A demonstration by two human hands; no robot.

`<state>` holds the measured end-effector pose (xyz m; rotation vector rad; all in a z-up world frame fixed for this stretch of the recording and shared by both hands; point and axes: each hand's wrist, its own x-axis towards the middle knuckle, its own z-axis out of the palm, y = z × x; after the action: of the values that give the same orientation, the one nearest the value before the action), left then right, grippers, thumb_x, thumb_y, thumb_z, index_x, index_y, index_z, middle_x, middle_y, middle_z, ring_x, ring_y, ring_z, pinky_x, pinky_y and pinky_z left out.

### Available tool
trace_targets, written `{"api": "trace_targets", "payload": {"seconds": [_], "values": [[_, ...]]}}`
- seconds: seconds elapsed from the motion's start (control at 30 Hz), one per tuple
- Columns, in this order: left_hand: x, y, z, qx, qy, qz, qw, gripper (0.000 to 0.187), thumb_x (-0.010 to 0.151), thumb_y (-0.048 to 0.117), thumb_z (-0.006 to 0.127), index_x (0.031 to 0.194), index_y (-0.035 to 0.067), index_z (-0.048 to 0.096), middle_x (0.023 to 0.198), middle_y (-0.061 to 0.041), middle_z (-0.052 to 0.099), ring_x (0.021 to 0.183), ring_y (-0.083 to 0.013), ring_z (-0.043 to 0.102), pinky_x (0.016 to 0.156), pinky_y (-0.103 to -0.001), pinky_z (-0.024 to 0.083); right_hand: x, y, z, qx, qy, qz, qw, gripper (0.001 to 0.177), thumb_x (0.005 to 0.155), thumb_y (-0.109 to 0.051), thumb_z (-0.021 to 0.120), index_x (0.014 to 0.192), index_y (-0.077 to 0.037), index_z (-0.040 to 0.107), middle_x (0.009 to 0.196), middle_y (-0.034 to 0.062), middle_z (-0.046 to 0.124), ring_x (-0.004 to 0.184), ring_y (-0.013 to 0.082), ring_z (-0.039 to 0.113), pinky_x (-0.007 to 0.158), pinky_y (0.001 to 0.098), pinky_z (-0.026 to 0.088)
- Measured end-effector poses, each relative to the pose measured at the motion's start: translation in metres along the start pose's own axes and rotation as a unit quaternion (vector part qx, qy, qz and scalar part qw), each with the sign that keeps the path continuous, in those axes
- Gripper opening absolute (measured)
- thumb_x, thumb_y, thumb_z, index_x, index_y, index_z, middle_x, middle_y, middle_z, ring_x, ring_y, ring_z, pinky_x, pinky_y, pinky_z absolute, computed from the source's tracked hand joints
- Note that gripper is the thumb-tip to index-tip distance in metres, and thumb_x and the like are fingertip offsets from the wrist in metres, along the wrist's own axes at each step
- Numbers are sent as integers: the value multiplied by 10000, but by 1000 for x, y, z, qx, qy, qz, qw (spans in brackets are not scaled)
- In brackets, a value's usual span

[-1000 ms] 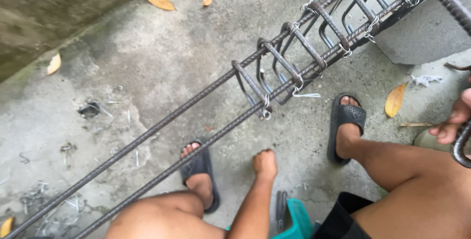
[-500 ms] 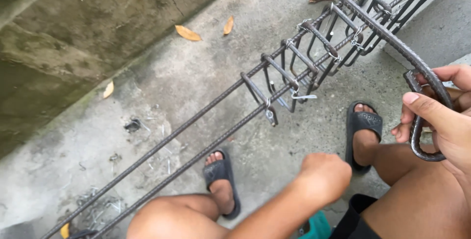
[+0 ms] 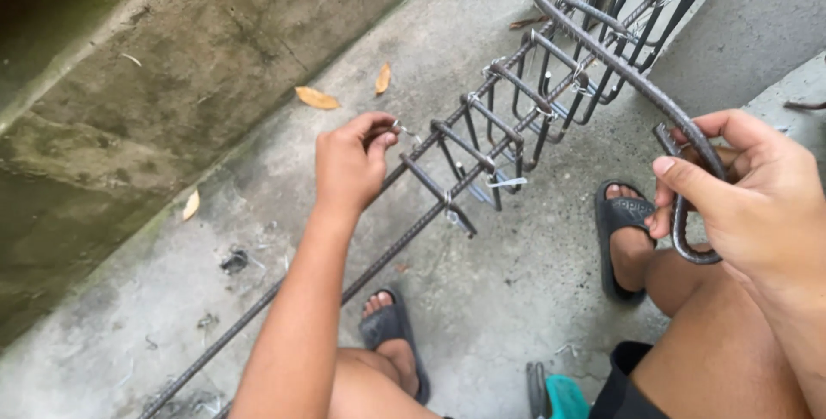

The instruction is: The person ties a rebar cage using wire and pliers. They wrap wire around the intersections of the rebar and twist it to secure the structure.

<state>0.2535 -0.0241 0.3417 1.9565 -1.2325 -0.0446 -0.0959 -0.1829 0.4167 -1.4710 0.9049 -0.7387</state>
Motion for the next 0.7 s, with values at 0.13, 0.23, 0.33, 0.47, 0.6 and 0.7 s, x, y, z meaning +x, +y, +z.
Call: {"api": "trace_targets", "payload": {"seconds": [0.13, 0.23, 0.33, 0.47, 0.6, 0.7], "values": [[3, -24, 28, 49, 36, -3, 998, 125, 868, 223, 752, 985, 189, 782, 924, 7, 812, 828, -159, 790, 788, -301, 566, 0, 0, 5, -16, -4, 13, 1000, 160, 991, 78, 619, 1080, 41, 490, 663, 225, 557, 405, 314, 542, 367, 384, 460], [7, -30, 35, 82, 45, 37, 995, 99, 857, 217, 761, 944, 187, 798, 891, -21, 803, 775, -229, 752, 757, -361, 544, 5, 6, 9, -8, 3, 30, 1000, 205, 1023, 47, 623, 1091, -4, 437, 649, 218, 503, 385, 338, 511, 363, 421, 461], [7, -30, 34, 129, -1, -16, 991, 111, 869, 267, 735, 950, 238, 805, 928, 17, 800, 888, -242, 743, 741, -409, 542, 4, 7, 12, -61, -6, 9, 998, 173, 1035, 55, 605, 1125, 44, 458, 659, 239, 516, 386, 369, 527, 413, 441, 507], [3, -38, 30, 204, -2, 37, 978, 142, 880, 266, 714, 991, 258, 803, 899, 20, 767, 844, -277, 730, 654, -460, 544, 3, 4, 24, -62, -21, 4, 998, 215, 1025, 58, 603, 1150, 37, 430, 653, 253, 514, 370, 368, 520, 466, 446, 540], [1, -36, 26, 202, 77, 92, 972, 111, 901, 214, 716, 1003, 208, 759, 875, 3, 723, 760, -318, 704, 582, -472, 515, -2, -2, 35, -77, -46, 3, 996, 198, 1014, 77, 592, 1122, 39, 431, 620, 251, 534, 374, 360, 551, 462, 402, 505], [3, -36, 26, 185, 45, 78, 979, 90, 893, 216, 697, 955, 195, 759, 850, -3, 730, 777, -301, 704, 629, -455, 524, -3, 0, 41, -59, -52, 8, 997, 236, 992, 71, 622, 1127, 24, 435, 624, 240, 536, 368, 350, 539, 419, 401, 488]]}}
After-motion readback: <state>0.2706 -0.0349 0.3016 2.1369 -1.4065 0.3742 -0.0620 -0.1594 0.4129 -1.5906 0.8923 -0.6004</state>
